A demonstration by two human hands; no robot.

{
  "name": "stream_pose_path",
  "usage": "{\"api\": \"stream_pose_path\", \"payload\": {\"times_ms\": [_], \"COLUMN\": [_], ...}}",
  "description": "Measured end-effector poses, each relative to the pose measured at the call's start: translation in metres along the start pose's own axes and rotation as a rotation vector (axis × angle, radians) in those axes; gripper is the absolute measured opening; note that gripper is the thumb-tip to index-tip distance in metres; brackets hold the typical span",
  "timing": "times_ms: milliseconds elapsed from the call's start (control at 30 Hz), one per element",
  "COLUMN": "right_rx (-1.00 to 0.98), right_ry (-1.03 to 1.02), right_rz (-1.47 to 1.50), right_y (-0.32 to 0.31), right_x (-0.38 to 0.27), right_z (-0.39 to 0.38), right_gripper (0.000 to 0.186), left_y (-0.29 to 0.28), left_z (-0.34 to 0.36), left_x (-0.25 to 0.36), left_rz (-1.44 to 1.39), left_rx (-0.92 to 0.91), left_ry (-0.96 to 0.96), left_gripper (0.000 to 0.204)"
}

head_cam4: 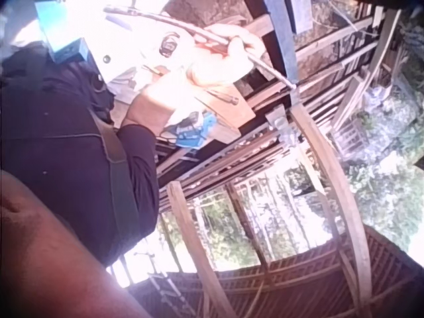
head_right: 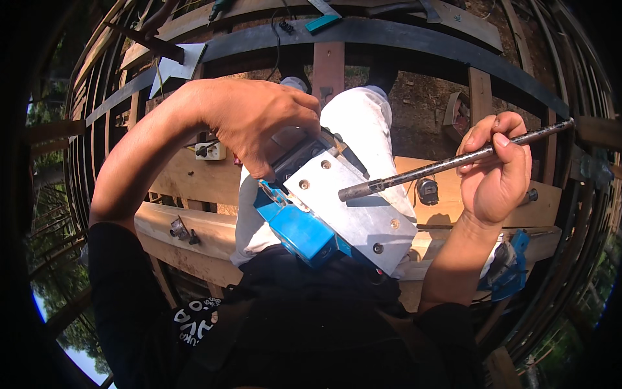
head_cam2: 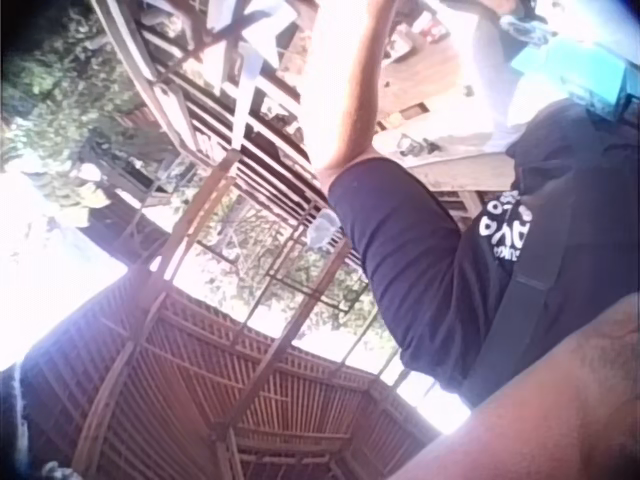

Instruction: The person is using a screwdriver to remove and replace components on the underside of a power planer.

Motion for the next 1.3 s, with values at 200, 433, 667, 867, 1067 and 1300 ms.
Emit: {"api": "stream_pose_path", "payload": {"times_ms": [200,433,667,867,1067,1300], "right_rx": [0.01,0.049,0.061,0.085,0.098,0.144], "right_ry": [0.012,0.01,0.03,0.011,0.044,0.065], "right_rz": [-0.021,-0.034,-0.033,-0.068,-0.052,0.036], "right_y": [0.0,-0.005,-0.002,-0.001,-0.004,-0.012], "right_x": [0.002,0.004,0.011,0.01,0.014,0.017], "right_z": [-0.001,0.002,0.006,0.001,-0.001,0.002], "right_gripper": [0.012,0.012,0.012,0.011,0.01,0.009], "left_y": [-0.004,-0.003,0.0,0.0,-0.008,-0.023], "left_z": [0.0,-0.001,-0.005,-0.004,0.005,-0.014], "left_x": [-0.008,-0.015,-0.017,-0.015,-0.007,-0.017], "left_rz": [-0.067,-0.105,-0.136,-0.101,-0.017,-0.031], "left_rx": [0.019,0.008,0.029,-0.003,-0.077,0.064], "left_ry": [0.01,0.016,0.089,0.08,0.034,-0.036], "left_gripper": [0.071,0.074,0.083,0.084,0.08,0.078]}}
Point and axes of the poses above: each hand's wrist, its own z-axis towards the middle knuckle, its own y-axis out of the palm, x = y × z, the point moved 1 cm from there along z, towards the middle knuckle, and after that the axes turned 9 degrees about x, right-handed, at the moved point
